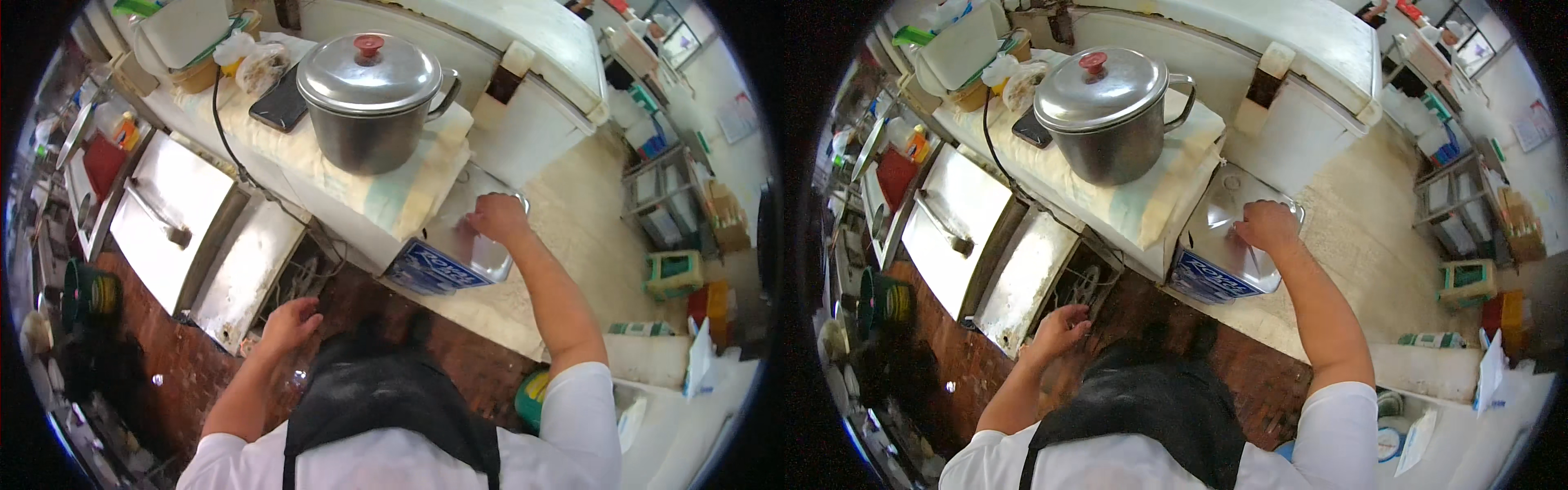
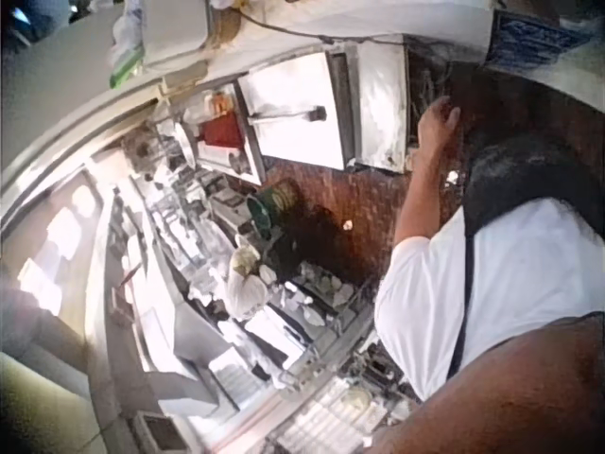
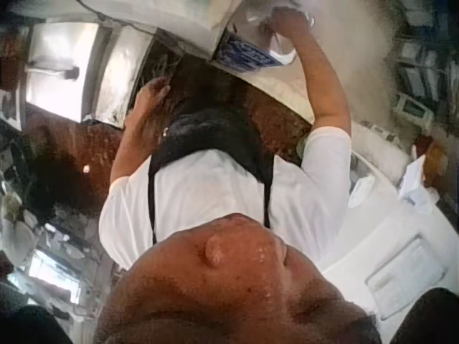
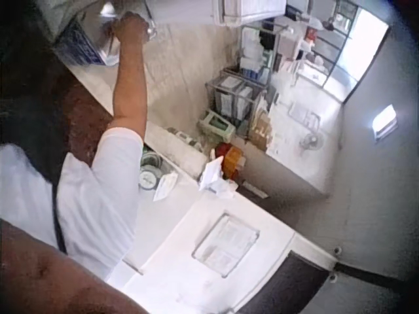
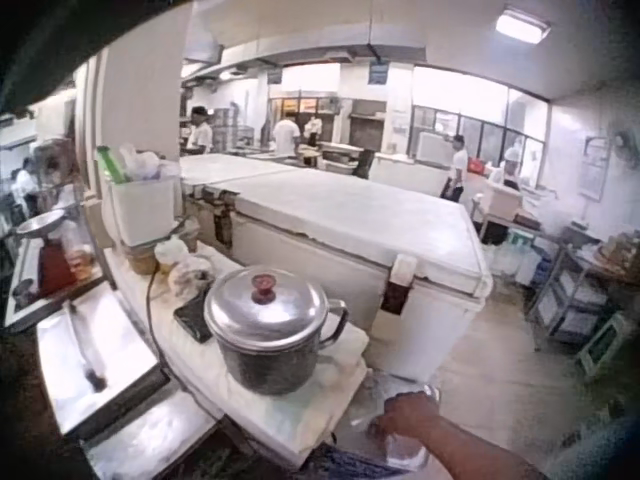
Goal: The person stirs and skims boiling liquid in a large vat using a mesh strainer and ladle, then carries a metal oil container to a counter. Afterward, the person scoops water from a bucket with a plastic cup and washes their hands and arms.
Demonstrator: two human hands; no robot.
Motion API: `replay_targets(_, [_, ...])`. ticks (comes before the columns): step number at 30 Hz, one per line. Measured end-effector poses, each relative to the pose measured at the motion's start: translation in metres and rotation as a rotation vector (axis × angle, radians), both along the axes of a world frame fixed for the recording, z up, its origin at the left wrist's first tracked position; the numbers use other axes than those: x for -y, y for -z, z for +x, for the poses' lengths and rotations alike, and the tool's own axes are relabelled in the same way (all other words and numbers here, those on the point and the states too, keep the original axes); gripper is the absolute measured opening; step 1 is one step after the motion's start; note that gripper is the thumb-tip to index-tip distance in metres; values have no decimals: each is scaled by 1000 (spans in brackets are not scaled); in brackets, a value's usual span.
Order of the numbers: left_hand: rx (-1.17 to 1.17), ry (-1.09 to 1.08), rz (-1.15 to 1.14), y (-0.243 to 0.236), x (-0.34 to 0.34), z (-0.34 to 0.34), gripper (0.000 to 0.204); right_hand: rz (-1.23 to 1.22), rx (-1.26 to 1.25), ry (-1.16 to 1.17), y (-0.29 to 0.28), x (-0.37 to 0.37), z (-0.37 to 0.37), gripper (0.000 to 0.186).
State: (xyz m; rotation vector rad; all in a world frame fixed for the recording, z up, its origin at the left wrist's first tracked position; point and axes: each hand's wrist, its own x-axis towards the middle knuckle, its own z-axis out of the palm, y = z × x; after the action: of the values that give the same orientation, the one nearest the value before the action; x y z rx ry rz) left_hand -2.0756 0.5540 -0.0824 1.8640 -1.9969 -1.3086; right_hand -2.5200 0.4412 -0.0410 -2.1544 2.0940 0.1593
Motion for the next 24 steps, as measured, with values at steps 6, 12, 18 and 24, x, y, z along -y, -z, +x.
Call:
replay_targets(6, [-83, -179, 85, 22, -55, -15, 44, 425, 50, -46, 3, 5, -4, 66])
replay_targets(12, [-33, -173, 90, 13, -72, -62, 43, 442, 121, -61, -23, -29, -31, 72])
replay_targets(18, [56, -138, 70, -15, -61, -90, 44, 264, 345, 110, -94, -65, -74, 61])
replay_targets(24, [-21, -24, -26, -16, -75, -90, 48, 162, 544, 155, -91, -140, -79, 61])
